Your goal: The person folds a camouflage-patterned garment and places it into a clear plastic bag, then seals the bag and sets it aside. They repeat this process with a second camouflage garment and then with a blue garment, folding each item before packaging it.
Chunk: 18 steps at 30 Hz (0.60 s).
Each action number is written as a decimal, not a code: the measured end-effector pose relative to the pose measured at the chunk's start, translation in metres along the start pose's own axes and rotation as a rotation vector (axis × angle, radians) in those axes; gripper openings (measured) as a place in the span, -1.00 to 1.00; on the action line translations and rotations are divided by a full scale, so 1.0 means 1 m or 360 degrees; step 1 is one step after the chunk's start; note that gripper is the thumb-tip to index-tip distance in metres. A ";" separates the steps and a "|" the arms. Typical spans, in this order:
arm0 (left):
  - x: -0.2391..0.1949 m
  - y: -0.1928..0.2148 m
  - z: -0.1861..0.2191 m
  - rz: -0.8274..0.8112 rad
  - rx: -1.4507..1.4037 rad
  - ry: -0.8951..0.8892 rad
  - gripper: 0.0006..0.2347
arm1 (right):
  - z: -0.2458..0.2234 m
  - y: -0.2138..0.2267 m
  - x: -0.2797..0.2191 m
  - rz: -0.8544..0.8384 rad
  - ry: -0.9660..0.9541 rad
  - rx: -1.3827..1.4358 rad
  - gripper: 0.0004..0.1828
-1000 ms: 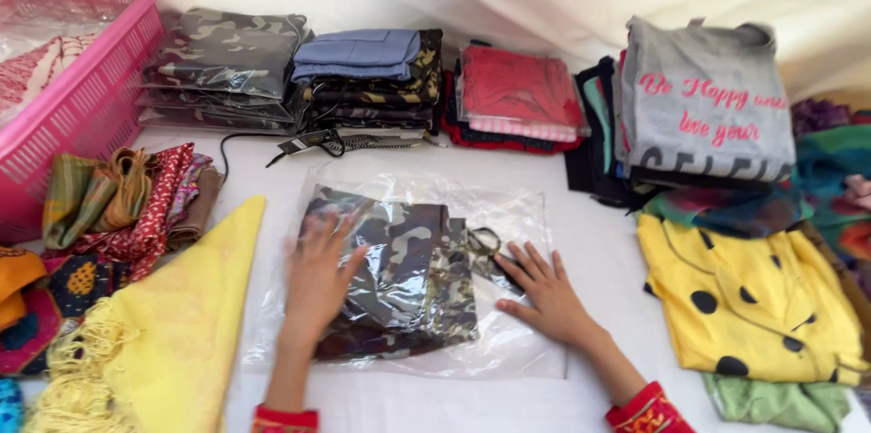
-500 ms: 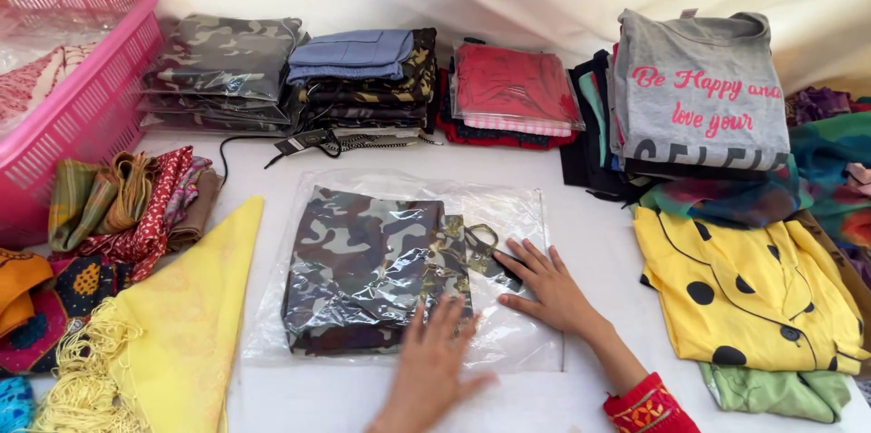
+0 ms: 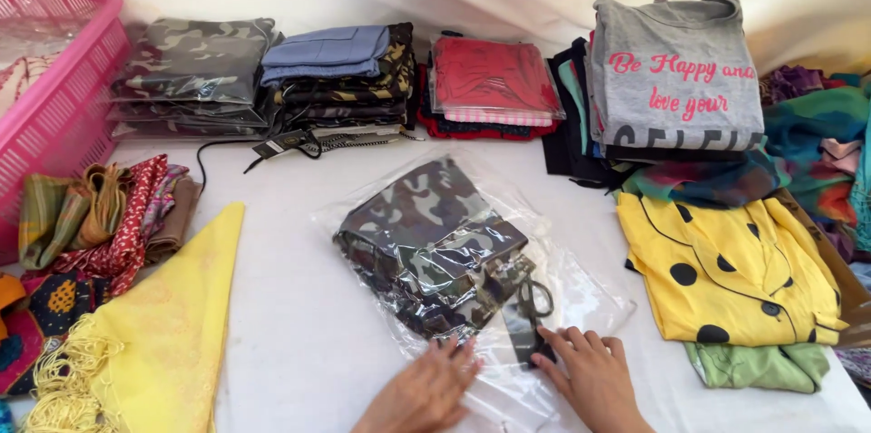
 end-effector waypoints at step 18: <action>-0.031 0.058 -0.041 -0.0298 -0.1671 0.1377 -0.73 | 0.037 0.041 0.089 -0.0558 0.0611 0.0900 -0.50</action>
Point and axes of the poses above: each hand's wrist, its own x-axis towards the middle knuckle, its own y-axis out of the back of the hand, z = x × y, the point moved 4 cm from there along x, towards the middle knuckle, and after that the axes turned 6 degrees about z, right-handed, at the moved point
